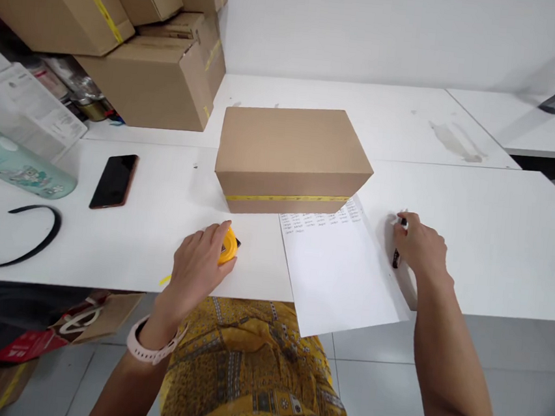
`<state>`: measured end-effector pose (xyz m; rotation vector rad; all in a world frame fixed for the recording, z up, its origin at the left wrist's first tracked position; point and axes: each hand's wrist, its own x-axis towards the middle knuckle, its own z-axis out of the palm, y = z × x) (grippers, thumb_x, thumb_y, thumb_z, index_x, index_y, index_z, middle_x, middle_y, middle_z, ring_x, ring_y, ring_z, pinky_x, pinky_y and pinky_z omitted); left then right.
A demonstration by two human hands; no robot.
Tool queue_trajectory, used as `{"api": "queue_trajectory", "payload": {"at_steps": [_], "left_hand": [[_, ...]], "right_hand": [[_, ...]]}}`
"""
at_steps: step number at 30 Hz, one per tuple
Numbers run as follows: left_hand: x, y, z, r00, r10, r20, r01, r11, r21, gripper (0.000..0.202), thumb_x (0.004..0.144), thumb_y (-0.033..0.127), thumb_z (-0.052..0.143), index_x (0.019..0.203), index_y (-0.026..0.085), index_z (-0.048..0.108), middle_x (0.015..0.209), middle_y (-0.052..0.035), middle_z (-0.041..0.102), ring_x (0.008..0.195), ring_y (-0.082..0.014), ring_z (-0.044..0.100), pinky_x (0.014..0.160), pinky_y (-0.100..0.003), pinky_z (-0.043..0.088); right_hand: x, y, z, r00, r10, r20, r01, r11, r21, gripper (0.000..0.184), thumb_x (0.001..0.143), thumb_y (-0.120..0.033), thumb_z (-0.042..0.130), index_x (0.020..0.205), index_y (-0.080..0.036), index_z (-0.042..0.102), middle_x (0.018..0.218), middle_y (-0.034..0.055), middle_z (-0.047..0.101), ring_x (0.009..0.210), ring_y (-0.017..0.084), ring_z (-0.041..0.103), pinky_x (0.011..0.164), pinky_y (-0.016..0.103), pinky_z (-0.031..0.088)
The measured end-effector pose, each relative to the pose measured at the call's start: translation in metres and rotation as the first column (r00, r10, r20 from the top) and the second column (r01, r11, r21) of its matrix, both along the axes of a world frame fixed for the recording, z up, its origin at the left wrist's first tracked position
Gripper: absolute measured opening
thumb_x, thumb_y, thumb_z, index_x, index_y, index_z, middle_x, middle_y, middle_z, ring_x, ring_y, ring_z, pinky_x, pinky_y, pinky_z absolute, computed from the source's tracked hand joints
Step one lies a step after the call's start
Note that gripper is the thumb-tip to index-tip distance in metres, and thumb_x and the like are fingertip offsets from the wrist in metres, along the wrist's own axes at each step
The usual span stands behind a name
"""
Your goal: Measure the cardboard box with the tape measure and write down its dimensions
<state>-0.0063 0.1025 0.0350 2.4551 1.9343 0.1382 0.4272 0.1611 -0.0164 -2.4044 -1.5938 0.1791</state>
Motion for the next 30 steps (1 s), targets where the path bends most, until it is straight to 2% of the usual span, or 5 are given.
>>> {"api": "queue_trajectory", "payload": {"at_steps": [5, 9, 16, 22, 30], "left_hand": [[0.012, -0.001, -0.005, 0.991, -0.127, 0.046, 0.117, 0.979, 0.168, 0.045, 0.094, 0.028, 0.057, 0.136, 0.011, 0.056, 0.138, -0.0223, 0.063, 0.124, -0.0378, 0.059, 0.104, -0.058, 0.047], [0.064, -0.011, -0.009, 0.91, -0.393, 0.135, 0.382, 0.919, 0.099, 0.04, 0.102, 0.032, 0.048, 0.136, 0.013, 0.059, 0.136, -0.0172, 0.066, 0.115, -0.0283, 0.068, 0.096, -0.044, 0.055], [0.143, 0.008, -0.019, 0.862, -0.503, -0.06, 0.477, 0.847, -0.236, 0.075, 0.1, 0.053, 0.052, 0.153, 0.0, 0.041, 0.159, -0.0353, 0.032, 0.107, -0.0346, 0.073, 0.072, -0.035, 0.06], [0.143, 0.016, -0.025, 0.844, -0.525, -0.107, 0.486, 0.834, -0.259, 0.085, 0.099, 0.059, 0.049, 0.155, -0.002, 0.035, 0.16, -0.0384, 0.026, 0.101, -0.0335, 0.074, 0.073, -0.036, 0.06], [0.14, 0.017, -0.029, 0.846, -0.531, -0.057, 0.506, 0.831, -0.231, 0.08, 0.098, 0.058, 0.05, 0.152, 0.001, 0.042, 0.158, -0.0376, 0.033, 0.09, -0.029, 0.074, 0.07, -0.035, 0.059]], "right_hand": [[0.005, -0.026, 0.02, 0.712, 0.172, -0.681, 0.219, 0.867, 0.447, 0.026, 0.084, -0.034, 0.064, 0.103, -0.021, 0.076, 0.072, 0.0082, 0.069, 0.066, 0.025, 0.065, 0.07, 0.045, 0.053], [-0.012, -0.051, 0.045, 0.434, 0.418, -0.798, 0.211, 0.814, 0.541, 0.024, 0.075, -0.035, 0.077, 0.098, -0.027, 0.077, 0.089, 0.0113, 0.076, 0.085, 0.031, 0.073, 0.075, 0.048, 0.057], [-0.072, -0.057, 0.031, 0.354, 0.465, -0.811, -0.078, 0.879, 0.47, 0.045, 0.083, -0.065, 0.069, 0.072, -0.023, 0.059, 0.053, -0.0028, 0.056, 0.05, 0.015, 0.054, 0.055, 0.031, 0.047], [-0.101, -0.031, 0.022, 0.272, 0.321, -0.907, -0.263, 0.932, 0.251, 0.051, 0.088, -0.069, 0.061, 0.112, -0.024, 0.069, 0.085, 0.0048, 0.074, 0.081, 0.02, 0.069, 0.067, 0.032, 0.052], [-0.137, 0.005, 0.001, 0.37, 0.339, -0.865, -0.161, 0.94, 0.3, 0.034, 0.079, -0.051, 0.077, 0.082, -0.021, 0.06, 0.073, -0.0011, 0.063, 0.064, 0.013, 0.056, 0.058, 0.029, 0.047]]}}
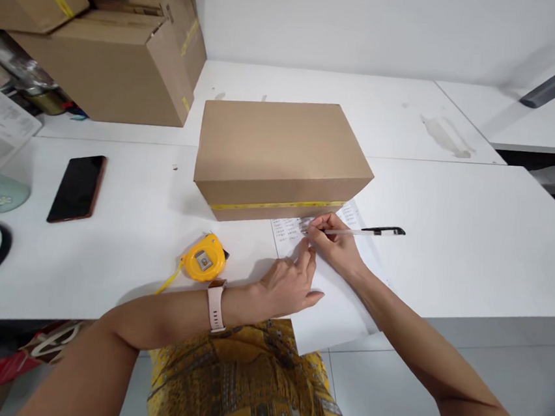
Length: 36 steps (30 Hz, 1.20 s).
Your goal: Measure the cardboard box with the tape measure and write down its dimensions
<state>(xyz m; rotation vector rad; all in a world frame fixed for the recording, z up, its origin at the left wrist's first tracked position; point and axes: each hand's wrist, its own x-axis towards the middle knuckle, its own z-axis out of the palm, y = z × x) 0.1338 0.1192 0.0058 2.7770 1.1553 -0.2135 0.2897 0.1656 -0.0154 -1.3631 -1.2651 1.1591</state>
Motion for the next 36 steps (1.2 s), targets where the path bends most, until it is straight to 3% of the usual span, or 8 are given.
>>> {"api": "queue_trajectory", "payload": {"at_steps": [3, 7, 19, 26, 36], "left_hand": [[-0.002, 0.0, -0.004, 0.999, -0.025, 0.046, 0.023, 0.999, 0.039, 0.079, 0.098, 0.058, 0.049, 0.15, -0.002, 0.044, 0.151, -0.0371, 0.043, 0.093, -0.0304, 0.073, 0.068, -0.033, 0.058], [-0.003, -0.001, -0.006, 0.997, -0.035, 0.067, 0.03, 0.996, 0.078, 0.078, 0.099, 0.055, 0.05, 0.148, -0.005, 0.045, 0.144, -0.0358, 0.05, 0.094, -0.0309, 0.072, 0.066, -0.032, 0.057], [-0.002, 0.001, -0.004, 0.998, -0.042, 0.054, 0.039, 0.997, 0.063, 0.07, 0.099, 0.052, 0.047, 0.142, -0.003, 0.052, 0.138, -0.033, 0.055, 0.08, -0.0264, 0.07, 0.062, -0.033, 0.054], [-0.001, 0.001, -0.004, 0.998, -0.039, 0.051, 0.036, 0.997, 0.063, 0.07, 0.099, 0.053, 0.048, 0.143, -0.002, 0.052, 0.136, -0.0316, 0.058, 0.08, -0.0259, 0.07, 0.065, -0.034, 0.055], [-0.002, 0.0, -0.005, 0.998, -0.059, 0.021, 0.056, 0.992, 0.113, 0.074, 0.1, 0.053, 0.047, 0.145, -0.004, 0.049, 0.14, -0.0332, 0.056, 0.083, -0.0264, 0.072, 0.063, -0.032, 0.055]], "right_hand": [[-0.002, 0.002, -0.011, 0.998, -0.044, 0.033, 0.043, 0.999, 0.029, 0.032, 0.081, -0.047, 0.076, 0.084, -0.022, 0.057, 0.07, -0.0032, 0.06, 0.059, 0.011, 0.052, 0.055, 0.028, 0.043], [0.002, 0.0, -0.02, 0.988, -0.129, 0.087, 0.121, 0.989, 0.084, 0.032, 0.085, -0.041, 0.071, 0.071, -0.022, 0.048, 0.062, -0.0052, 0.05, 0.053, 0.009, 0.041, 0.05, 0.026, 0.033], [0.001, -0.002, -0.021, 0.987, -0.101, 0.128, 0.095, 0.994, 0.051, 0.032, 0.085, -0.039, 0.069, 0.07, -0.024, 0.045, 0.057, -0.0055, 0.048, 0.049, 0.01, 0.042, 0.047, 0.026, 0.032], [0.001, -0.002, -0.02, 0.984, -0.086, 0.154, 0.081, 0.996, 0.038, 0.031, 0.085, -0.038, 0.069, 0.071, -0.024, 0.045, 0.057, -0.0055, 0.049, 0.049, 0.011, 0.045, 0.048, 0.027, 0.033], [0.001, -0.002, -0.017, 0.983, -0.114, 0.141, 0.105, 0.992, 0.068, 0.03, 0.084, -0.032, 0.067, 0.068, -0.024, 0.044, 0.057, -0.0062, 0.046, 0.05, 0.01, 0.037, 0.049, 0.027, 0.03]]}}
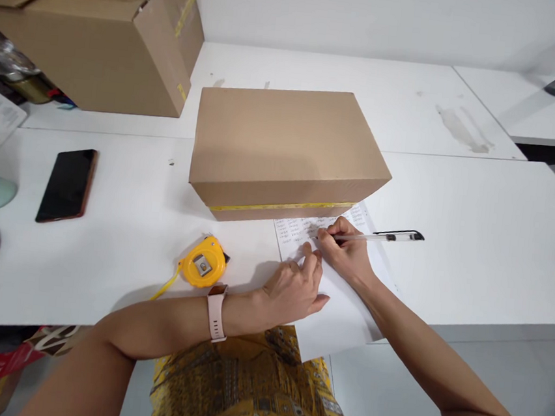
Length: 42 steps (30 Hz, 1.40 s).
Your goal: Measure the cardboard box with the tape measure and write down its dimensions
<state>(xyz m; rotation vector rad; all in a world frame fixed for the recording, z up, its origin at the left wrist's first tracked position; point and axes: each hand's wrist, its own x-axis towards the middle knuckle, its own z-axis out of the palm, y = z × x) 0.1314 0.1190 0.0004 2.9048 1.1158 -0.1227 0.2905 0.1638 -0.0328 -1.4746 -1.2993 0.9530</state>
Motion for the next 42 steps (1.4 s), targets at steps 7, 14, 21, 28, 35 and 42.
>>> {"api": "queue_trajectory", "payload": {"at_steps": [7, 14, 21, 28, 35, 42], "left_hand": [[-0.0005, -0.0015, -0.0054, 1.0, 0.014, 0.01, -0.015, 0.998, 0.062, 0.075, 0.099, 0.057, 0.047, 0.145, -0.001, 0.051, 0.141, -0.0338, 0.055, 0.08, -0.0248, 0.072, 0.062, -0.032, 0.055], [0.0002, -0.0014, -0.0061, 1.0, 0.008, 0.018, -0.009, 0.997, 0.076, 0.072, 0.099, 0.057, 0.047, 0.141, -0.001, 0.056, 0.14, -0.0331, 0.056, 0.078, -0.0245, 0.072, 0.06, -0.031, 0.053], [-0.0009, -0.0015, -0.0072, 1.0, 0.002, 0.018, -0.004, 0.997, 0.075, 0.073, 0.099, 0.057, 0.045, 0.142, -0.001, 0.054, 0.14, -0.0327, 0.056, 0.081, -0.0251, 0.071, 0.059, -0.031, 0.052], [-0.0001, -0.0011, -0.0061, 1.0, 0.004, 0.01, -0.005, 0.998, 0.067, 0.072, 0.099, 0.056, 0.045, 0.142, -0.001, 0.054, 0.141, -0.0325, 0.055, 0.08, -0.0248, 0.072, 0.06, -0.031, 0.053], [-0.0001, -0.0011, -0.0053, 1.0, 0.012, 0.002, -0.012, 0.999, 0.048, 0.074, 0.099, 0.057, 0.046, 0.145, -0.001, 0.051, 0.142, -0.0324, 0.055, 0.08, -0.0246, 0.072, 0.061, -0.032, 0.055], [0.0002, -0.0016, -0.0051, 1.0, 0.006, 0.004, -0.006, 0.998, 0.06, 0.075, 0.1, 0.056, 0.044, 0.147, -0.003, 0.048, 0.141, -0.0326, 0.055, 0.081, -0.0245, 0.072, 0.061, -0.031, 0.054]], "right_hand": [[0.002, 0.0012, -0.0062, 1.0, 0.005, 0.003, -0.006, 1.0, 0.018, 0.029, 0.085, -0.033, 0.068, 0.07, -0.024, 0.045, 0.057, -0.0062, 0.046, 0.05, 0.01, 0.037, 0.049, 0.027, 0.03], [-0.0008, 0.0013, -0.0015, 1.0, 0.008, 0.002, -0.008, 1.0, 0.022, 0.03, 0.082, -0.029, 0.067, 0.066, -0.024, 0.043, 0.056, -0.0066, 0.044, 0.049, 0.009, 0.036, 0.049, 0.027, 0.029], [-0.0005, 0.0008, -0.0021, 1.0, -0.027, 0.001, 0.027, 1.0, 0.003, 0.029, 0.08, -0.027, 0.069, 0.068, -0.024, 0.043, 0.056, -0.0071, 0.044, 0.049, 0.009, 0.035, 0.048, 0.027, 0.029], [-0.0008, 0.0009, -0.0014, 1.0, -0.024, -0.009, 0.024, 1.0, 0.006, 0.03, 0.08, -0.028, 0.069, 0.066, -0.023, 0.043, 0.056, -0.0066, 0.045, 0.05, 0.009, 0.036, 0.049, 0.027, 0.029], [0.0001, 0.0015, -0.0031, 0.999, -0.049, 0.008, 0.049, 0.999, 0.014, 0.029, 0.079, -0.025, 0.068, 0.067, -0.023, 0.043, 0.058, -0.0064, 0.045, 0.052, 0.009, 0.035, 0.05, 0.027, 0.031], [0.001, 0.0018, -0.0024, 0.998, -0.057, 0.014, 0.057, 0.998, 0.029, 0.029, 0.08, -0.026, 0.068, 0.066, -0.023, 0.043, 0.06, -0.0057, 0.046, 0.054, 0.01, 0.037, 0.052, 0.027, 0.033]]}}
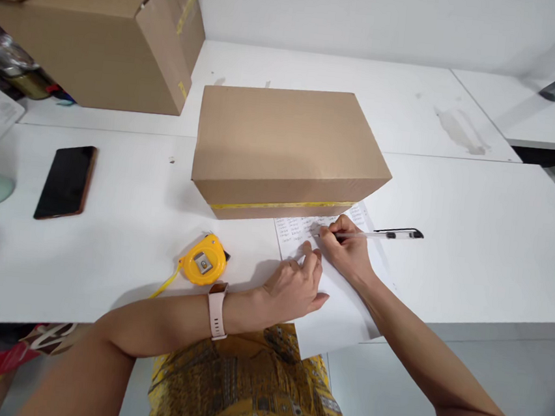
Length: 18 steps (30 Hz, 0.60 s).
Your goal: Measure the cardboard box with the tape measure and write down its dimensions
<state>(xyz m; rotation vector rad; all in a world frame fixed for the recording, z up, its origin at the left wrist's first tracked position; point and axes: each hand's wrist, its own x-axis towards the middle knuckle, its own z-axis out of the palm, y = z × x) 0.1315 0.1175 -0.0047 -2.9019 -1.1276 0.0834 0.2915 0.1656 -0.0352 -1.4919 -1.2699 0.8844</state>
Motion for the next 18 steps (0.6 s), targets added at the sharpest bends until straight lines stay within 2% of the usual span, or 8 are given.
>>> {"api": "queue_trajectory", "payload": {"at_steps": [8, 18], "left_hand": [[-0.0007, 0.0, 0.0032, 1.0, 0.001, -0.02, -0.001, 1.0, 0.0, 0.075, 0.1, 0.056, 0.045, 0.147, -0.002, 0.049, 0.142, -0.0326, 0.055, 0.083, -0.0248, 0.073, 0.062, -0.031, 0.055], [0.0008, 0.0009, 0.006, 1.0, 0.016, -0.026, -0.017, 1.0, -0.016, 0.072, 0.099, 0.056, 0.047, 0.146, 0.001, 0.051, 0.141, -0.032, 0.056, 0.081, -0.0239, 0.072, 0.064, -0.031, 0.057]], "right_hand": [[0.0011, 0.001, -0.0047, 1.0, 0.014, 0.019, -0.014, 1.0, 0.021, 0.028, 0.082, -0.027, 0.067, 0.067, -0.023, 0.044, 0.061, -0.0054, 0.045, 0.055, 0.01, 0.037, 0.053, 0.027, 0.033], [0.0, 0.0009, 0.002, 1.0, 0.011, 0.003, -0.012, 1.0, 0.017, 0.027, 0.08, -0.027, 0.067, 0.065, -0.023, 0.045, 0.06, -0.0051, 0.046, 0.055, 0.01, 0.037, 0.053, 0.027, 0.032]]}}
